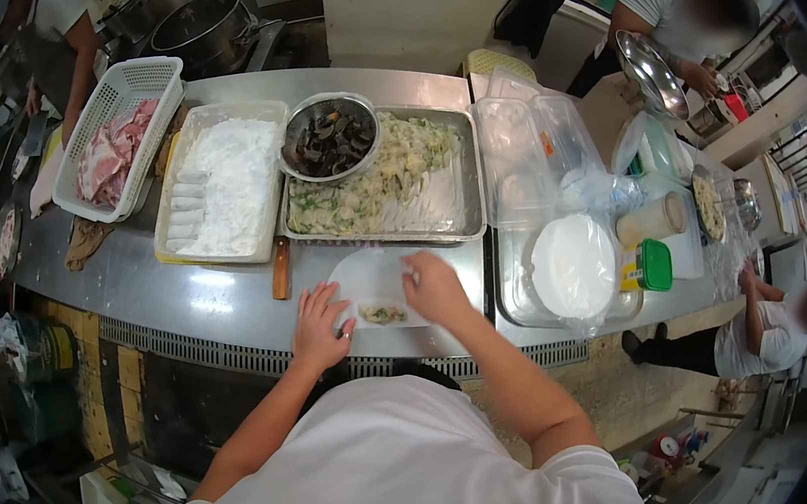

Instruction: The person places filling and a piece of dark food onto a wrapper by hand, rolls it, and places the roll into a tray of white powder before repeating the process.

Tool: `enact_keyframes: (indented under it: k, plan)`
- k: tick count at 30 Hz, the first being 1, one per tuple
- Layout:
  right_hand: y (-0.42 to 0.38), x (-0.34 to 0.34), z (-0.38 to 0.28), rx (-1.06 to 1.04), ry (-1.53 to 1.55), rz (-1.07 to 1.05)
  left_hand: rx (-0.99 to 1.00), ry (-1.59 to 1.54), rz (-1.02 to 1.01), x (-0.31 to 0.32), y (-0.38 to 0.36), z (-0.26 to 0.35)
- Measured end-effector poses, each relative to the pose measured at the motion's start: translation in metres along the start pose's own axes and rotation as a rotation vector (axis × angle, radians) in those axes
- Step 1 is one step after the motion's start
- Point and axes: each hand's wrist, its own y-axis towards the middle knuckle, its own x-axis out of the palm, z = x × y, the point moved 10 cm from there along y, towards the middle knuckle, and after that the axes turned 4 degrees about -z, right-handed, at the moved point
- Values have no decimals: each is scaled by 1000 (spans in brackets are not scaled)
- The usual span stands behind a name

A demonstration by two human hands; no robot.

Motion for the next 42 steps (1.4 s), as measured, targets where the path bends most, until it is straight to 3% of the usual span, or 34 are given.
enact_keyframes:
  k: [1, 3, 6, 8, 15, 21, 24, 33, 39, 42]
  plan:
    - [21, -9, 9, 62, -22, -58, -1, 0, 0, 0, 0, 0]
    - [57, -30, 7, -11, -80, -19, -2, 6, -5, 1, 0, -1]
    - [112, -6, 36, -5, -136, -288, -11, 18, -8, 2, 1, -2]
    - [136, 8, 44, -11, -193, -358, -16, 21, -4, 1, 1, -2]
    - [135, 37, 24, -103, -454, -730, -21, 15, 8, 2, 1, -4]
    - [131, 53, 42, -106, -337, -871, -31, 24, -4, 0, 2, -2]
    - [138, 45, 61, 86, -67, -740, -26, 30, -3, 0, 1, -2]
    - [101, 25, -4, 102, 256, -675, -6, 13, 38, 3, -2, -5]
    - [0, 79, 11, 196, 173, -647, 4, 12, 39, 3, -2, -5]
    - [-17, 77, 4, 122, 84, -503, 5, 11, 34, 3, -3, -5]
